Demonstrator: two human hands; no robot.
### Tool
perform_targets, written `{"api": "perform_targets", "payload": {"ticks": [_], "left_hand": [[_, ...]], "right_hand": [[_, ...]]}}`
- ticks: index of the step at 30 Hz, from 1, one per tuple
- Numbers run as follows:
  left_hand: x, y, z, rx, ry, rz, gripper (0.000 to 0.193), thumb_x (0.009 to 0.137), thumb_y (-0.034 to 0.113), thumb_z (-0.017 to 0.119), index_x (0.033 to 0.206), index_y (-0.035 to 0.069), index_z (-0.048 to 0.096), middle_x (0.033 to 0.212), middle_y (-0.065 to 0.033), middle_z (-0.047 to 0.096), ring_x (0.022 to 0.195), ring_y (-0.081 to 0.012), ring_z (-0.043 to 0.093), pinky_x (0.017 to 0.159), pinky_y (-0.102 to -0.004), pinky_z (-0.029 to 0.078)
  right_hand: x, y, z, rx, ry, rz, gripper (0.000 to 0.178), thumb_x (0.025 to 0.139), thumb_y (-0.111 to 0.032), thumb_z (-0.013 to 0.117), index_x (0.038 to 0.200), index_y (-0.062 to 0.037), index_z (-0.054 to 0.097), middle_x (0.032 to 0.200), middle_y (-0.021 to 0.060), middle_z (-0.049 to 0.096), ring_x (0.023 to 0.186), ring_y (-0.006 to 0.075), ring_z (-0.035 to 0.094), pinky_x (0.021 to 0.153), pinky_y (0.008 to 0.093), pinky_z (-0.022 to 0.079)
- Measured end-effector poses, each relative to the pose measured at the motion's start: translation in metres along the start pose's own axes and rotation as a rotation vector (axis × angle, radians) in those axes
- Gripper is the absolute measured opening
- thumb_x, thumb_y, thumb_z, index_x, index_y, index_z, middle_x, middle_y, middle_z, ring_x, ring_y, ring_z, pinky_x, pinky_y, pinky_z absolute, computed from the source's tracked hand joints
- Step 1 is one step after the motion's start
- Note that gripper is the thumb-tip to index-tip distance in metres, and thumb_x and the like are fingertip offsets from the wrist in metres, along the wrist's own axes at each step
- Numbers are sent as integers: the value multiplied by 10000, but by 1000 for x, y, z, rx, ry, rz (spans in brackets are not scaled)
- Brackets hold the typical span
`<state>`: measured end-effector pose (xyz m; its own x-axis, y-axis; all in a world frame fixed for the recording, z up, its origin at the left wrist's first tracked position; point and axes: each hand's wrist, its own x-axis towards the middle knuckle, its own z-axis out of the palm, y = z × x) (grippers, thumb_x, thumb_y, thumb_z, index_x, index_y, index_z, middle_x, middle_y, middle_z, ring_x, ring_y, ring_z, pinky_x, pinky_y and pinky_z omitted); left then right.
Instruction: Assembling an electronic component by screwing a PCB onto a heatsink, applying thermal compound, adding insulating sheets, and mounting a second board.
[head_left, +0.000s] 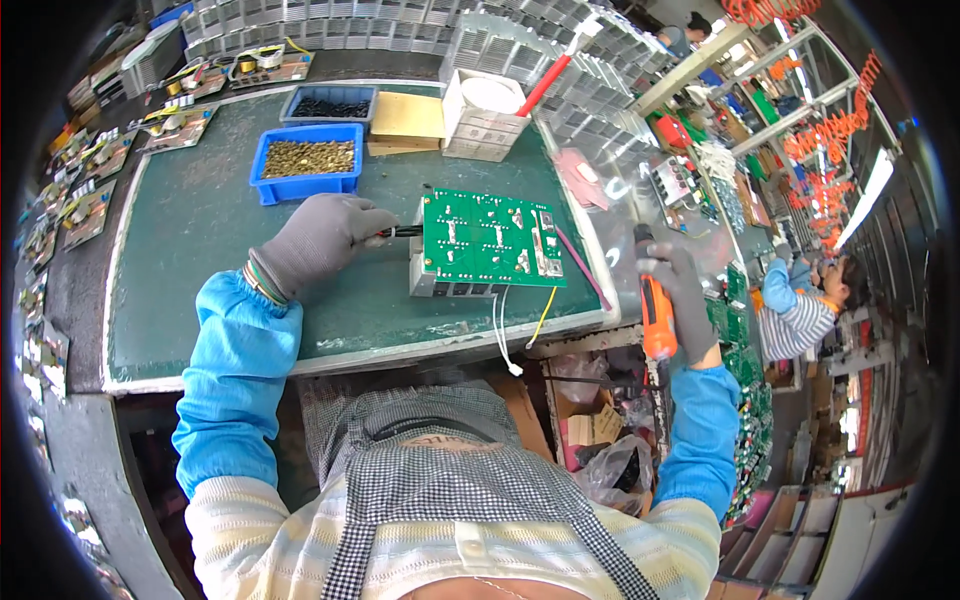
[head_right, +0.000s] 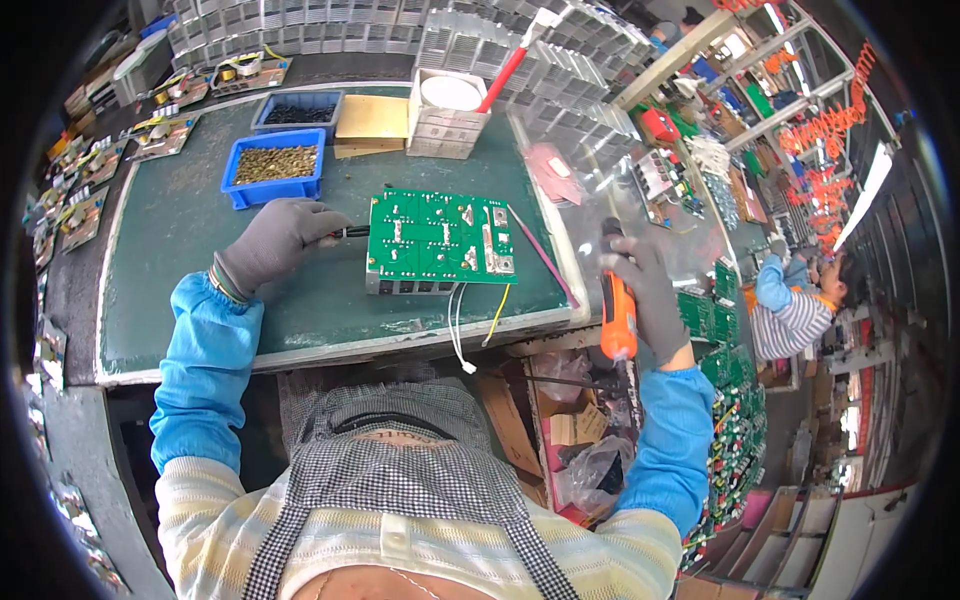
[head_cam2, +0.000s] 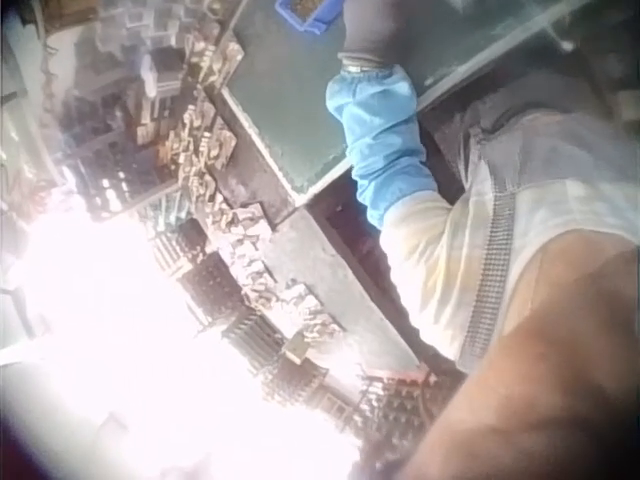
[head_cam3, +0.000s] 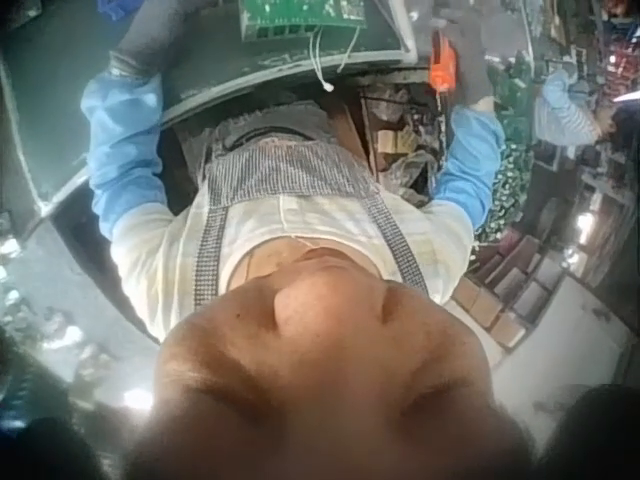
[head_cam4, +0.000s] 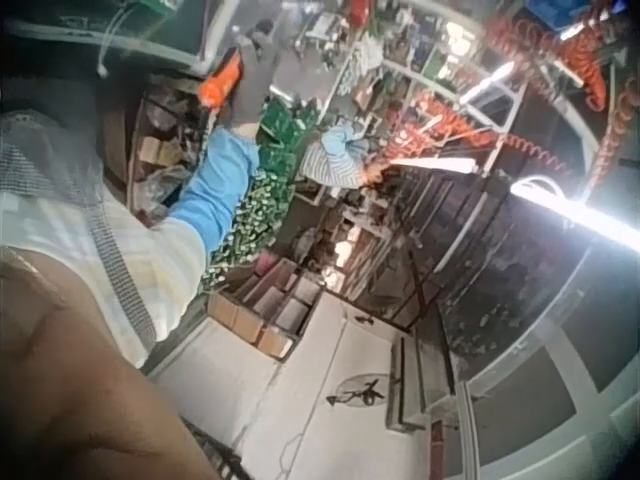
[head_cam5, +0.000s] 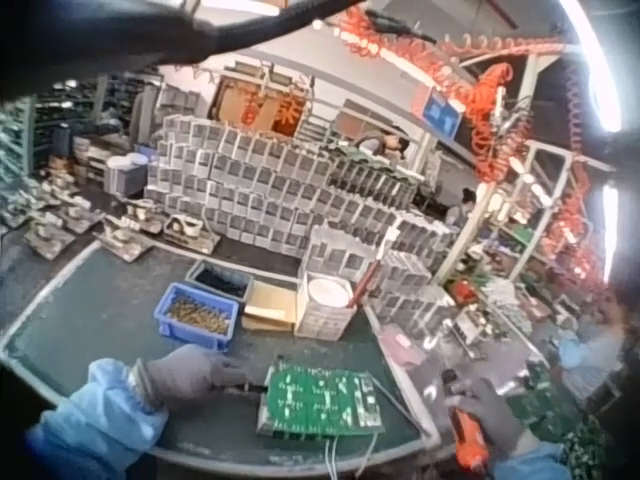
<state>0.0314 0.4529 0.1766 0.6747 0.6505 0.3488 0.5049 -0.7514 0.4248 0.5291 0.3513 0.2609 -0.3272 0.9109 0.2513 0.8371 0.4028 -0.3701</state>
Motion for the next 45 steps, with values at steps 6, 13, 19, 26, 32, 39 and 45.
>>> {"api": "perform_targets", "payload": {"ticks": [6, 13, 19, 26, 32, 39, 45], "left_hand": [[-25, 7, -8, -10, -11, -88, 264, 899, 161, 709, 1149, 79, 696, 936, -145, 696, 839, -367, 672, 736, -448, 518], [-19, 39, -6, 537, 15, -151, 317, 858, 155, 736, 1165, 111, 670, 1014, -87, 712, 977, -315, 671, 831, -427, 541], [-14, 55, 11, 518, -52, -335, 295, 909, 242, 693, 1179, 135, 642, 1045, -79, 714, 1006, -303, 669, 828, -419, 544], [-23, 38, 37, 403, 38, -411, 263, 958, 281, 659, 1159, 113, 636, 965, -131, 705, 888, -353, 691, 760, -471, 545], [-18, 35, 31, 98, 220, -307, 301, 1003, 353, 623, 946, 57, 625, 792, -161, 668, 786, -380, 673, 681, -477, 509], [-10, 70, -12, -550, -39, -628, 386, 1071, 362, 558, 954, 10, 662, 702, -71, 610, 671, -199, 586, 671, -376, 488], [-16, 59, 1, -489, -190, -699, 428, 1079, 387, 539, 993, -9, 679, 706, -55, 619, 671, -164, 575, 685, -353, 493]], "right_hand": [[-7, 64, 15, -527, -155, -238, 375, 831, -3, 647, 1189, -111, 638, 1392, 121, 525, 1388, 354, 497, 992, 410, 551], [15, 102, 25, -174, -195, 6, 350, 899, 10, 583, 1242, -49, 624, 1387, 163, 585, 1282, 365, 577, 1010, 421, 524], [70, 16, 68, -360, 87, -326, 375, 886, -43, 663, 1257, -88, 638, 1292, 98, 644, 1058, 330, 680, 870, 418, 558], [118, -20, 123, -280, 280, -581, 351, 870, -89, 700, 1216, -124, 659, 1226, 76, 681, 1057, 287, 699, 858, 386, 583], [118, -24, 137, 89, 276, -486, 282, 897, 27, 664, 1160, -74, 675, 1121, 118, 708, 1016, 261, 722, 867, 312, 585], [81, -35, 133, 761, -336, 387, 270, 1031, -212, 596, 1169, 2, 688, 840, 20, 656, 672, 96, 613, 585, 243, 494], [70, -41, 131, 765, -504, 572, 261, 1028, -230, 601, 1084, 6, 695, 818, 24, 655, 628, 78, 601, 507, 223, 472]]}}
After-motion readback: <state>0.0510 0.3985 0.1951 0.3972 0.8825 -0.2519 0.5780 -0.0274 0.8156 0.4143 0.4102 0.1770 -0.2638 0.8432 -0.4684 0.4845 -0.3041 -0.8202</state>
